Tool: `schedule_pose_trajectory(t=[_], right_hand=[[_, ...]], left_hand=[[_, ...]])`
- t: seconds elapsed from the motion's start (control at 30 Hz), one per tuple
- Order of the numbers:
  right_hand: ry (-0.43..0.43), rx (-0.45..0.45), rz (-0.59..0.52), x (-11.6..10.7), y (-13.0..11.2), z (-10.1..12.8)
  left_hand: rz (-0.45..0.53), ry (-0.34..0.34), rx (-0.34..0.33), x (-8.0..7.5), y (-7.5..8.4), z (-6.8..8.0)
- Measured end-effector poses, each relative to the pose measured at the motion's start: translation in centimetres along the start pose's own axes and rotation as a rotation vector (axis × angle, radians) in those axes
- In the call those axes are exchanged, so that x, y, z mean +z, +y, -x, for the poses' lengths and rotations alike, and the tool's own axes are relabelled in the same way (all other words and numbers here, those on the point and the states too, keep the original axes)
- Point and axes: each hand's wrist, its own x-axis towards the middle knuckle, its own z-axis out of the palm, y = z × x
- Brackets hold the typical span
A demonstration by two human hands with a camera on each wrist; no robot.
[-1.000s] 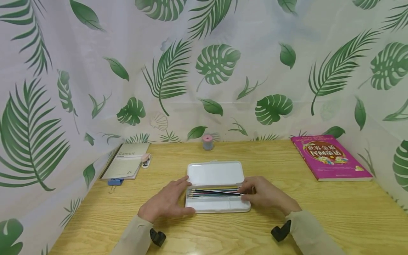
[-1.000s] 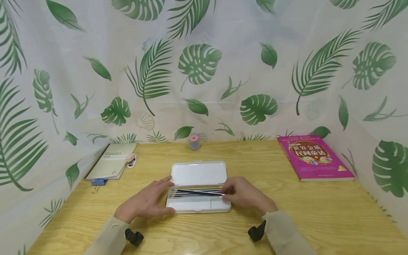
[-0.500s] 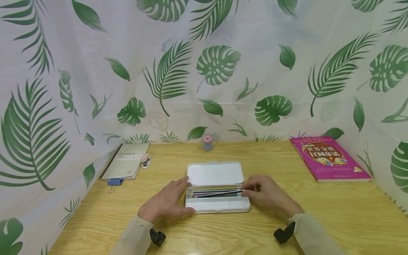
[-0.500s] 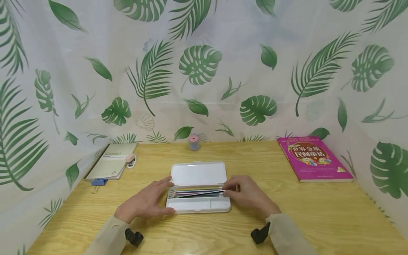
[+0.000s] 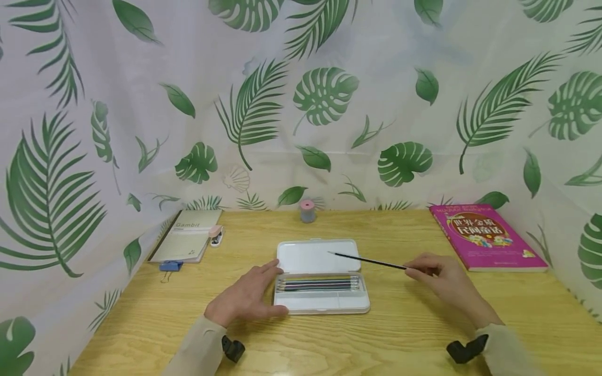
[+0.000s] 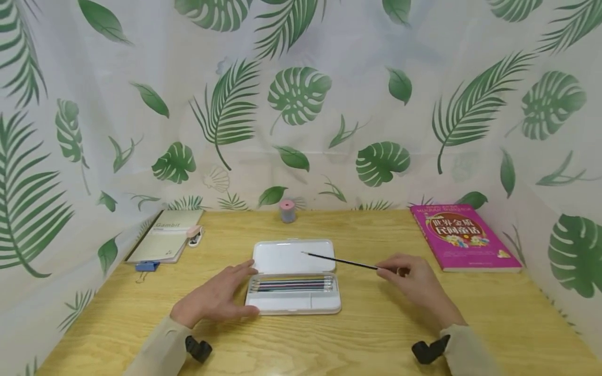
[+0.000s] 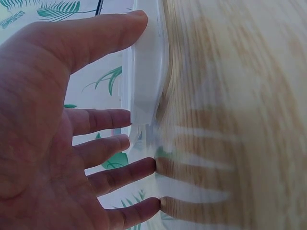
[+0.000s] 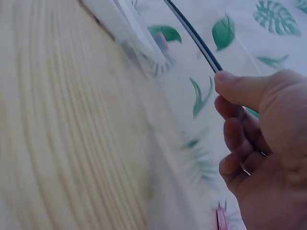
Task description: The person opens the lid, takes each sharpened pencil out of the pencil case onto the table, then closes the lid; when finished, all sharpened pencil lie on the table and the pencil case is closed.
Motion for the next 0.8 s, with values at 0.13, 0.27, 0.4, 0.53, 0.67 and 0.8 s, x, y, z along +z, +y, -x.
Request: schedule_pose_trajectory(t=[0.13,0.27,0.4,0.53,0.67,0.8], right_hand=[[0.091,0.079,0.056,-2.5,1.6,1.3],[0.105,0.228,0.124,-4.7,3.0,2.5],[0.068,0.320,0.178,-6.1,4.3,3.2],[0.052,0.326,0.226,-6.6,5.3,3.7],[0.070,0.325,0.269,-6.4,5.6,4.0],[0.060,0.333,0.289,-6.2,5.7,4.0]], left_hand=[[-0.007,0.004,0.001,-0.1,0.1,0.0],[0.001,-0.001,0.004,-0.2,0.2,0.0],[0.012,0.003,0.014,-0.3,0.2,0.2],[0.021,0.007,0.024,-0.4,0.2,0.3],[0.007,0.012,0.032,-0.2,0.1,0.3],[-0.007,0.022,0.034,-0.2,0.0,0.2]])
